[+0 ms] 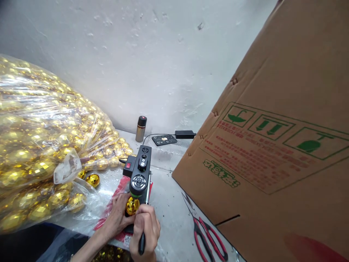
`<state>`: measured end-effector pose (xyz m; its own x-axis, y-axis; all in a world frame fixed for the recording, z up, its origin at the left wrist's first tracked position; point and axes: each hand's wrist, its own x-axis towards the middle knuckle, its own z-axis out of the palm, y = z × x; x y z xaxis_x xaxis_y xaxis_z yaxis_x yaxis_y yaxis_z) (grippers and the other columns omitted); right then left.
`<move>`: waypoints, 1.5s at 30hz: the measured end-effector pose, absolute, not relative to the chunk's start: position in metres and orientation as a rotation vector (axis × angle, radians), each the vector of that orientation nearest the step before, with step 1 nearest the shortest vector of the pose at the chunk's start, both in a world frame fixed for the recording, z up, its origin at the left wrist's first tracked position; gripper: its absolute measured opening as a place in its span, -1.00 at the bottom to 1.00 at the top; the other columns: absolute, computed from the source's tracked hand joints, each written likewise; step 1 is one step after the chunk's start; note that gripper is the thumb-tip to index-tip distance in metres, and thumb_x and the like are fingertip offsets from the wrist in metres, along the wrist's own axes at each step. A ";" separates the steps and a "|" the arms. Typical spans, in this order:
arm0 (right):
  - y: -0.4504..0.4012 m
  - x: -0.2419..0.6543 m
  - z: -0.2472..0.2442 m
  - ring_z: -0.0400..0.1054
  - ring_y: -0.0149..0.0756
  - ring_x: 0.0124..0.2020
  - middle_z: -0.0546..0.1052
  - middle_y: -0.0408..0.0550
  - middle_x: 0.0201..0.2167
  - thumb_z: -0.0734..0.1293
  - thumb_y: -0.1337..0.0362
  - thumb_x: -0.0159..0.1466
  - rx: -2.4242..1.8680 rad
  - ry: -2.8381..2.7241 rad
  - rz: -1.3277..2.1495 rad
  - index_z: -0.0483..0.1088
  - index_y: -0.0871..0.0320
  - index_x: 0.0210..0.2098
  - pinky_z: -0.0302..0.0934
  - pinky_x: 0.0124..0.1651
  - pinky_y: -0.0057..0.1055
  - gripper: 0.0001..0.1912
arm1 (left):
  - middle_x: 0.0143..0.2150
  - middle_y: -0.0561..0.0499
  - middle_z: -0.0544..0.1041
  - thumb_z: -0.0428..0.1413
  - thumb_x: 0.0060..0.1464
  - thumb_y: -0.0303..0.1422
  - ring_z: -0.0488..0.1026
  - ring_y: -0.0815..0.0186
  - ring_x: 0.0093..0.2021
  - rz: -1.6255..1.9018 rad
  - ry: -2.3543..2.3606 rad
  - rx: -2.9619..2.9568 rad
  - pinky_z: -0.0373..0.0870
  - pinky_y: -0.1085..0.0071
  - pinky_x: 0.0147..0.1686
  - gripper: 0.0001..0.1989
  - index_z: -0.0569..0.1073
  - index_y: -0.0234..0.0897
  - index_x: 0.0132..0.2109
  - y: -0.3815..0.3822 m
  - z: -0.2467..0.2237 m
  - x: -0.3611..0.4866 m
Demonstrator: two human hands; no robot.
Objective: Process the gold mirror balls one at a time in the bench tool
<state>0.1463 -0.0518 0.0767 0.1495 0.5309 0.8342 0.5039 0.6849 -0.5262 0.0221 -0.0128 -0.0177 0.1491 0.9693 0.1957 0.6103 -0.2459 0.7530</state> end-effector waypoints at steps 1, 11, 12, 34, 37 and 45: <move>-0.051 0.146 0.070 0.30 -0.42 -0.49 0.36 -0.17 -0.47 0.13 0.47 0.41 -0.900 -1.471 0.017 0.25 0.09 -0.42 0.19 -0.43 -0.47 -0.72 | -0.03 -0.13 0.57 0.28 0.01 -0.23 0.45 -0.06 0.04 0.919 1.503 1.918 0.27 -0.06 0.12 -0.52 0.46 -0.20 0.10 -0.013 -0.017 0.022; -0.043 0.133 0.061 0.26 -0.43 -0.49 0.36 -0.23 -0.50 0.13 0.38 0.46 -0.888 -1.289 -0.057 0.22 0.10 -0.48 0.26 -0.15 -0.34 -0.65 | -0.06 -0.11 0.58 0.29 -0.03 -0.28 0.46 -0.06 0.02 0.914 1.507 1.896 0.28 -0.03 0.09 -0.54 0.47 -0.21 0.05 -0.013 -0.013 0.024; -0.043 0.133 0.059 0.27 -0.44 -0.49 0.37 -0.23 -0.49 0.13 0.37 0.46 -0.890 -1.285 -0.058 0.23 0.10 -0.47 0.25 -0.14 -0.34 -0.65 | -0.06 -0.12 0.58 0.28 -0.03 -0.29 0.46 -0.06 0.03 0.910 1.507 1.892 0.28 -0.03 0.09 -0.54 0.47 -0.22 0.05 -0.013 -0.013 0.024; -0.042 0.135 0.043 0.26 -0.42 -0.50 0.38 -0.23 -0.50 0.14 0.33 0.48 -0.898 -1.278 -0.067 0.26 0.09 -0.47 0.27 -0.01 -0.29 -0.64 | 0.00 -0.17 0.57 0.27 -0.07 -0.34 0.46 -0.10 0.06 0.938 1.491 1.876 0.25 -0.11 0.13 -0.51 0.47 -0.24 0.06 -0.011 -0.021 0.026; -0.042 0.136 0.040 0.27 -0.41 -0.49 0.39 -0.23 -0.49 0.13 0.33 0.47 -0.903 -1.298 -0.054 0.27 0.09 -0.46 0.27 -0.01 -0.28 -0.65 | 0.00 -0.17 0.58 0.27 -0.07 -0.33 0.46 -0.11 0.07 0.952 1.486 1.876 0.25 -0.11 0.14 -0.50 0.47 -0.24 0.07 -0.010 -0.024 0.026; -0.040 0.142 0.044 0.25 -0.40 -0.50 0.37 -0.21 -0.51 0.11 0.39 0.46 -0.873 -1.368 -0.055 0.24 0.08 -0.44 0.24 -0.22 -0.35 -0.67 | -0.01 -0.20 0.58 0.26 -0.05 -0.31 0.47 -0.12 0.07 0.965 1.509 1.908 0.26 -0.14 0.14 -0.51 0.48 -0.28 0.08 -0.007 -0.032 0.026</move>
